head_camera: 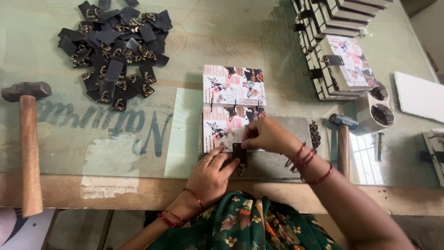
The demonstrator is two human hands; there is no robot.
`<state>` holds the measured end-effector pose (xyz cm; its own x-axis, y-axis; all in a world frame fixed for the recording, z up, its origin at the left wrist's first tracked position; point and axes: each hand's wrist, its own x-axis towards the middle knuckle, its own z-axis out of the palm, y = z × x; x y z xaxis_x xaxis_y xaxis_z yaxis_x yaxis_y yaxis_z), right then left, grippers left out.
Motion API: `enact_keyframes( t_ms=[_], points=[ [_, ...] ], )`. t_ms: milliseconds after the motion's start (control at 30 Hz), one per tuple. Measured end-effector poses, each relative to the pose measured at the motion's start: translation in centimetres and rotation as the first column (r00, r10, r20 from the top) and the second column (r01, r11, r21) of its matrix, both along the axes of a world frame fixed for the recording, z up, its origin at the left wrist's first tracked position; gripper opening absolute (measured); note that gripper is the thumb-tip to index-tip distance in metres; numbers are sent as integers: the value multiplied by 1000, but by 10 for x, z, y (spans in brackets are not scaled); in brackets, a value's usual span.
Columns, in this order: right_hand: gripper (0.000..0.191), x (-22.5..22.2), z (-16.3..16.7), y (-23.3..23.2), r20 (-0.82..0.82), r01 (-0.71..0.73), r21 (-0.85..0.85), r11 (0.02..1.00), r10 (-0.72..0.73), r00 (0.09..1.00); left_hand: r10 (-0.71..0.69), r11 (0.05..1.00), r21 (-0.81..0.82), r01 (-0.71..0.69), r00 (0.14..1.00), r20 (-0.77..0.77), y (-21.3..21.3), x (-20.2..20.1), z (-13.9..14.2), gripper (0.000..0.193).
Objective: The person assembles small notebooks by placing metal fasteners into pre-punched holes and securing them with a hammer and punch. They handle stacks of notebooks, fasteners, and tools on a glass table, occasionally moving items aside to access the work area.
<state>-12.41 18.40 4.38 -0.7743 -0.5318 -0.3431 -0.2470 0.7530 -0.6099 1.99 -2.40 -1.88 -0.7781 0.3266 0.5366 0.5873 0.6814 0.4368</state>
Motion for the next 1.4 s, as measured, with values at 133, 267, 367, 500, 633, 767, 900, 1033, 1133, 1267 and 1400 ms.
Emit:
enact_keyframes(
  t_ms=[133, 267, 367, 500, 633, 767, 900, 1033, 1133, 1267, 1400],
  points=[
    [18, -16, 4, -5, 45, -99, 47, 994, 97, 994, 1, 1000, 4, -1, 1000, 6, 2, 0, 2, 37],
    [17, -21, 6, -8, 146, -111, 68, 992, 100, 984, -2, 1000, 10, 2, 1000, 7, 1, -1, 0, 37],
    [17, -23, 7, -9, 162, -133, 92, 987, 117, 980, -13, 1000, 11, 13, 1000, 2, 0, -1, 0, 38],
    [17, -26, 7, -11, 234, -121, 79, 990, 99, 967, -12, 1000, 11, 12, 1000, 2, 0, -1, 2, 38],
    [17, -27, 8, -10, 266, -109, 39, 993, 94, 959, -14, 1000, 5, 13, 1000, 6, 0, -1, 4, 38],
    [17, -26, 8, -11, 229, -121, 79, 990, 100, 968, -3, 1000, -4, 3, 1000, -2, 1, -1, 1, 38],
    [18, -23, 7, -13, 191, -119, 144, 982, 91, 977, 3, 1000, -13, -3, 1000, 18, 2, 1, -1, 38],
    [21, -19, 6, -8, 101, -101, 74, 992, 93, 991, -13, 1000, -28, 13, 1000, 7, 3, -2, 5, 41],
    [21, -8, 4, 8, 73, -22, -113, 993, 31, 997, -16, 1000, -26, 16, 1000, -2, 5, 1, 10, 39],
    [22, 29, 0, 54, 98, 309, -312, 898, -293, 951, 8, 1000, -15, -8, 1000, 9, 3, 2, 16, 39],
    [23, 84, -1, 110, 50, 416, -434, 800, -439, 897, 15, 999, -48, -12, 997, 79, 5, -5, 26, 49]
  ],
)
